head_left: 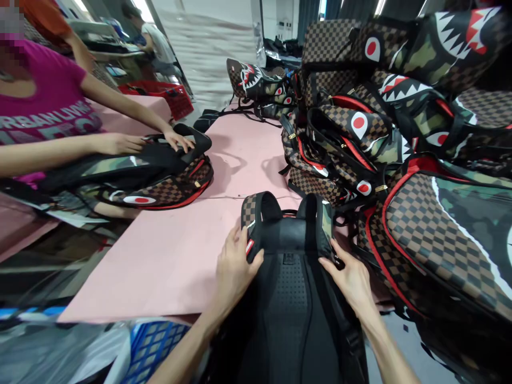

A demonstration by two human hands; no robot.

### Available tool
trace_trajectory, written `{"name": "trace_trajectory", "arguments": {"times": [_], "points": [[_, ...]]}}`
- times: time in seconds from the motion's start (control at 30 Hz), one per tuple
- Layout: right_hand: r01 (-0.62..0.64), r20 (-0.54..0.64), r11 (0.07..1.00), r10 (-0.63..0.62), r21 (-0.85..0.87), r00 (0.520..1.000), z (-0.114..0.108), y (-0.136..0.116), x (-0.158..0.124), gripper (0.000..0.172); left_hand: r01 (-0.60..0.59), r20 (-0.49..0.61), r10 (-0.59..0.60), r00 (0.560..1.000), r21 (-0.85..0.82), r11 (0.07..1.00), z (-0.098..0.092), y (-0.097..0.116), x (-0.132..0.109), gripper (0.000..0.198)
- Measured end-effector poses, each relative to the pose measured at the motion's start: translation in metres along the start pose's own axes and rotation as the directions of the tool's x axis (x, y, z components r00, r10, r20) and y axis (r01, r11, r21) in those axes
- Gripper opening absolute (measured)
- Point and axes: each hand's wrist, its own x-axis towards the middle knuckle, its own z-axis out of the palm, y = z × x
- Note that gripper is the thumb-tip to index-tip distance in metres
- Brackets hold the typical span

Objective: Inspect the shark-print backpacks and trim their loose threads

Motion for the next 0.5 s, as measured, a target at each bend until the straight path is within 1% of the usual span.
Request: {"name": "trace_trajectory", "arguments": {"times": [0.07, 0.13, 0.2, 0.27, 0.33, 0.37, 0.4, 0.43, 0.5], "points": [[0.059, 0.005, 0.959, -0.060, -0.279, 0.998, -0.002, -0.015, 0.006, 0.053, -0.011, 0.012, 0.010, 1.000, 0.044, 0.999, -0.006, 0.006, 0.024, 0.062], [0.074, -0.002, 0.896, -0.083, -0.437, 0.997, 0.000, -0.030, 0.017, 0.059, -0.018, 0.050, 0.014, 0.999, 0.080, 0.997, -0.010, 0.013, 0.053, 0.060], [0.061, -0.027, 0.863, -0.086, -0.502, 0.996, 0.005, -0.042, 0.034, 0.068, -0.052, 0.094, 0.040, 0.995, 0.125, 0.991, -0.011, 0.019, 0.084, 0.053], [0.041, -0.073, 0.871, -0.088, -0.490, 0.993, 0.009, -0.049, 0.057, 0.071, -0.054, 0.166, 0.026, 0.986, 0.168, 0.984, -0.008, 0.019, 0.114, 0.043], [0.014, -0.104, 0.919, -0.060, -0.395, 0.993, 0.010, -0.050, 0.085, 0.064, -0.014, 0.279, -0.031, 0.960, 0.159, 0.987, -0.002, 0.013, 0.140, 0.035], [-0.016, -0.093, 0.957, -0.011, -0.290, 0.996, 0.008, -0.048, 0.100, 0.058, 0.014, 0.338, -0.053, 0.940, 0.118, 0.993, 0.002, 0.008, 0.150, 0.031], [-0.059, -0.053, 0.986, 0.051, -0.155, 0.997, 0.006, -0.044, 0.113, 0.049, 0.053, 0.383, -0.063, 0.922, 0.037, 0.998, 0.004, 0.002, 0.159, 0.026], [-0.112, 0.013, 0.994, 0.112, -0.007, 0.994, 0.002, -0.039, 0.125, 0.039, 0.096, 0.412, -0.060, 0.909, -0.068, 0.993, 0.007, -0.004, 0.166, 0.021], [-0.213, 0.154, 0.950, 0.180, 0.229, 0.971, -0.006, -0.027, 0.142, 0.020, 0.177, 0.421, -0.040, 0.906, -0.291, 0.940, 0.008, -0.016, 0.173, 0.016]]}}
